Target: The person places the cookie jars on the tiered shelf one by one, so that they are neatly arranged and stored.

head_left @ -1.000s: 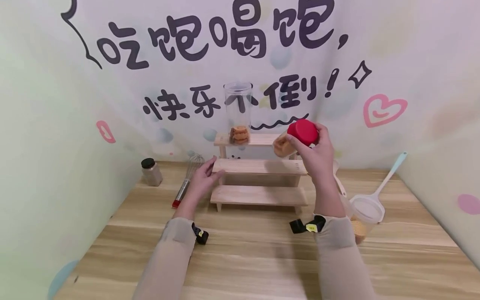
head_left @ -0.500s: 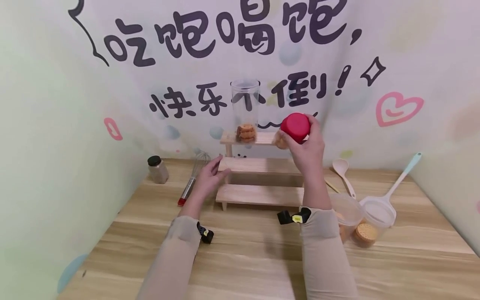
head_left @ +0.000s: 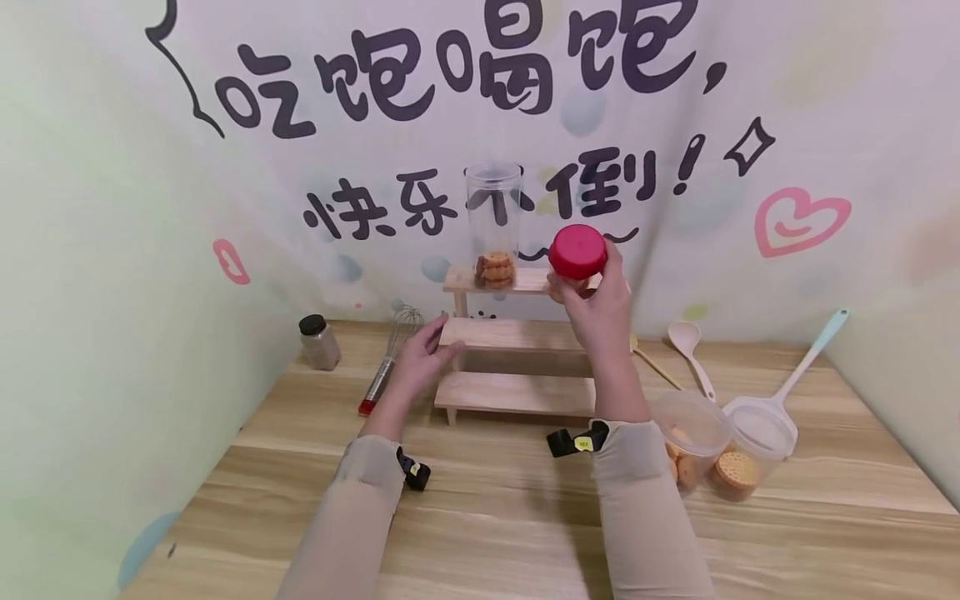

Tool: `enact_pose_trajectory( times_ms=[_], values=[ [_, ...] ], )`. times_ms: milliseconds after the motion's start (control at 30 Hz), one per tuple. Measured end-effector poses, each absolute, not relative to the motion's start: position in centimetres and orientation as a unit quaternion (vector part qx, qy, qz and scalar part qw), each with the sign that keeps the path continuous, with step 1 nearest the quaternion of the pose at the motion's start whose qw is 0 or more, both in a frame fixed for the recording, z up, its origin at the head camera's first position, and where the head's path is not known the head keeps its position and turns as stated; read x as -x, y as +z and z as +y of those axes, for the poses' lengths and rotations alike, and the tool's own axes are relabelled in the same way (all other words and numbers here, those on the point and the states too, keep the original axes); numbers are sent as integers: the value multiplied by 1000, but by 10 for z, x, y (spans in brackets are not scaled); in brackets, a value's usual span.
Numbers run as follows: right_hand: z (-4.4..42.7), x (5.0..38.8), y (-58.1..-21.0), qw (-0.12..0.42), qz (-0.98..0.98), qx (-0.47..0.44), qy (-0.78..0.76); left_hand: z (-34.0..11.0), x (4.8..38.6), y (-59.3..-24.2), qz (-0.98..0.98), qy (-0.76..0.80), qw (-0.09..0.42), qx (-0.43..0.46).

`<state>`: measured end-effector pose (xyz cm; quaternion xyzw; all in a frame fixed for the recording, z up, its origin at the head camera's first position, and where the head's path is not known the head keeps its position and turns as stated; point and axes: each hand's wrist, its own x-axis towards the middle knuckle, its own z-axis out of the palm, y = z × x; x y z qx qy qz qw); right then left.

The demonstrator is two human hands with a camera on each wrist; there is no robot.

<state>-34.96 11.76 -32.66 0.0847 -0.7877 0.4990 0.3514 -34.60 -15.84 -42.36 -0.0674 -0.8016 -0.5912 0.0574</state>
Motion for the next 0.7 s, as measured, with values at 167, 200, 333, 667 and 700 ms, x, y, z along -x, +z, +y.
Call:
enact_pose_trajectory(
  times_ms=[167,200,333,667,700],
  values=[
    [116,351,-330,350,-787,-78,502,-159,346,-425,-806,-585,59,67],
    [116,351,-330,351,-787,-79,502,-159,346,-426,-807,-584,59,67],
    [116,351,-330,347,-787,-75,504,-158,347,-425,-807,-583,60,66],
    [115,353,-336,325,-802,-48,498,-157,346,-424,-812,-578,58,60],
    [115,354,-336,324,-803,-42,499,-158,347,-423,-812,-578,58,58]
  ],
)
